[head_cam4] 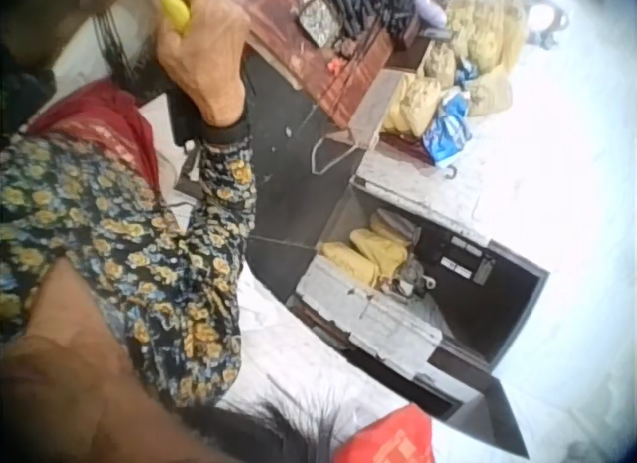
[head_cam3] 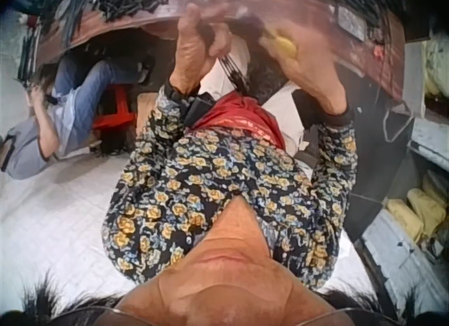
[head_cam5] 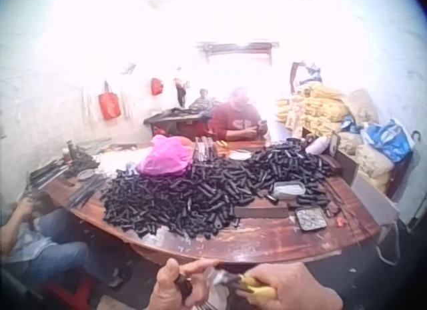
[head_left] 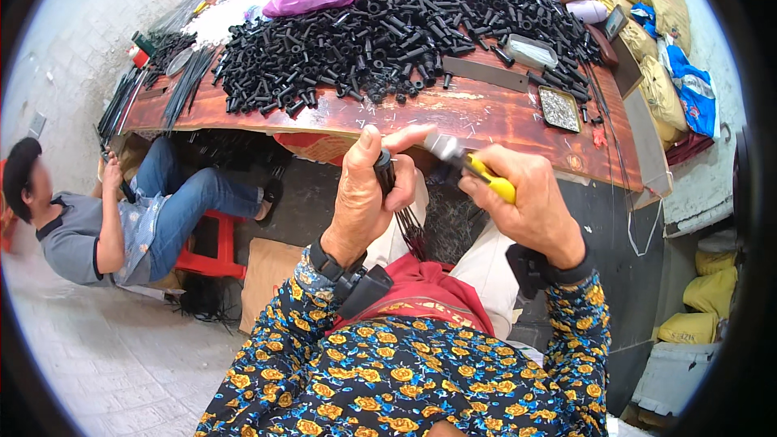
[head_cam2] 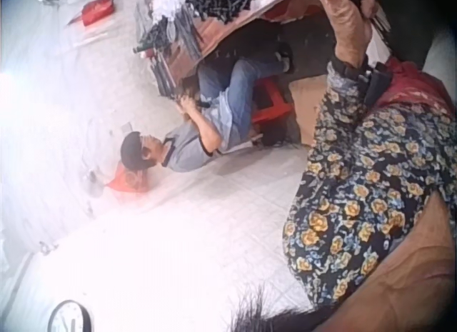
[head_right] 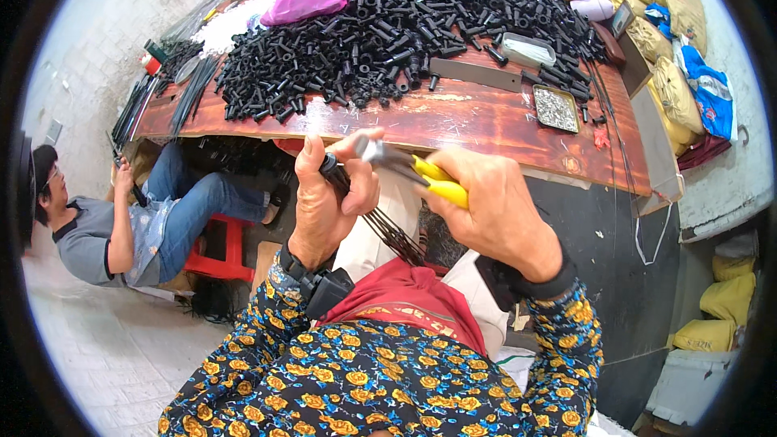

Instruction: Assembling umbrella rib components using pliers in a factory workshop environment.

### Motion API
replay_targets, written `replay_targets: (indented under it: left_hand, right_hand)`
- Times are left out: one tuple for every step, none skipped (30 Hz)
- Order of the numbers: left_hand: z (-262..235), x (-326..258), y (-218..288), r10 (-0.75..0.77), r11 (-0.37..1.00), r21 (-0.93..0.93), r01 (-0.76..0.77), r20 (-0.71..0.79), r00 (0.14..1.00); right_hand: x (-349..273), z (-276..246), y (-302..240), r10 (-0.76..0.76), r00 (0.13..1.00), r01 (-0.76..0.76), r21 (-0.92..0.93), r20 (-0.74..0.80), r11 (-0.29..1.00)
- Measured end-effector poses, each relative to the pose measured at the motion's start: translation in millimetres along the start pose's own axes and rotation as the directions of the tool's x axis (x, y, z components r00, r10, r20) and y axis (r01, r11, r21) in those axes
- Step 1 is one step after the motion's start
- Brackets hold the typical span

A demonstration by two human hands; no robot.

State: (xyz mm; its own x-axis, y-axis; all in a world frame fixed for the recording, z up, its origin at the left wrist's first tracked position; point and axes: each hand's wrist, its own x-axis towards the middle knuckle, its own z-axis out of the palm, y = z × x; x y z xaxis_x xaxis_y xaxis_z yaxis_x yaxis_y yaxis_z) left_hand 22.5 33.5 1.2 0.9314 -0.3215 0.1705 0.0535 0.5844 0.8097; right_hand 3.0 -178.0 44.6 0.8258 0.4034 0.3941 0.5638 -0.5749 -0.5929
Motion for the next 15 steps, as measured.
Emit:
replay_targets:
  left_hand:
    - [-1, -2, 1, 0.0, 1.0, 0.016, 0.0, -0.009, 1.0]
    - [-1, -3, 2, -0.001, 0.999, 0.033, 0.001, -0.018, 1.0]
    - [0, -3, 3, 0.004, 1.0, 0.022, -0.003, -0.028, 1.0]
    - [1, -4, 5, 0.002, 1.0, 0.027, -0.001, -0.029, 1.0]
    - [3, -5, 6, -0.002, 1.0, 0.03, 0.004, -0.053, 0.999]
    - [4, -5, 7, -0.006, 0.999, 0.034, 0.009, -0.076, 0.997]
    - [4, -7, 3, -0.028, 0.997, 0.063, 0.033, -0.078, 0.997]
    - [4, -8, -1, -0.048, 0.994, 0.093, 0.056, -0.081, 0.996]
    - [4, -7, 1, -0.042, 0.995, 0.09, 0.051, -0.092, 0.995]
    - [2, -6, 2, -0.043, 0.995, 0.09, 0.051, -0.089, 0.995]
    - [-2, -5, 2, -0.044, 0.99, 0.127, 0.055, -0.084, 0.995]
    - [-5, -4, 2, -0.045, 0.985, 0.164, 0.058, -0.081, 0.996]
    - [-5, -4, 1, -0.039, 0.985, 0.162, 0.055, -0.098, 0.994]
    - [-4, -4, 0, -0.035, 0.986, 0.161, 0.051, -0.099, 0.994]
    - [-2, -4, -1, -0.028, 0.996, 0.08, 0.037, -0.115, 0.993]
  right_hand:
    - [-4, 1, 1, -0.016, 1.0, 0.015, -0.113, -0.008, 0.993]
    - [-7, 1, 3, -0.018, 1.0, 0.017, -0.108, -0.01, 0.994]
    - [-8, 0, 5, -0.014, 0.999, 0.02, -0.201, 0.032, 0.979]
    - [-9, -1, 4, -0.003, 0.997, 0.024, -0.293, 0.072, 0.956]
    - [-8, -2, 2, 0.012, 0.996, 0.021, -0.346, 0.092, 0.938]
    - [-6, -3, -1, 0.012, 0.996, 0.019, -0.343, 0.089, 0.939]
    - [-2, -3, -3, -0.007, 0.993, 0.053, -0.402, 0.115, 0.914]
    - [2, -2, -5, -0.025, 0.99, 0.088, -0.458, 0.142, 0.884]
    - [5, -2, -8, -0.025, 0.99, 0.086, -0.457, 0.139, 0.885]
    - [9, -2, -10, -0.013, 0.987, 0.091, -0.486, 0.163, 0.869]
    - [11, -3, -11, 0.0, 0.982, 0.098, -0.513, 0.186, 0.853]
    - [11, -2, -10, 0.0, 0.983, 0.097, -0.515, 0.186, 0.852]
    - [12, 0, -9, -0.017, 0.984, 0.104, -0.499, 0.175, 0.861]
    - [12, 2, -8, -0.035, 0.986, 0.112, -0.482, 0.165, 0.869]
    - [12, 4, -7, -0.038, 0.985, 0.116, -0.482, 0.167, 0.868]
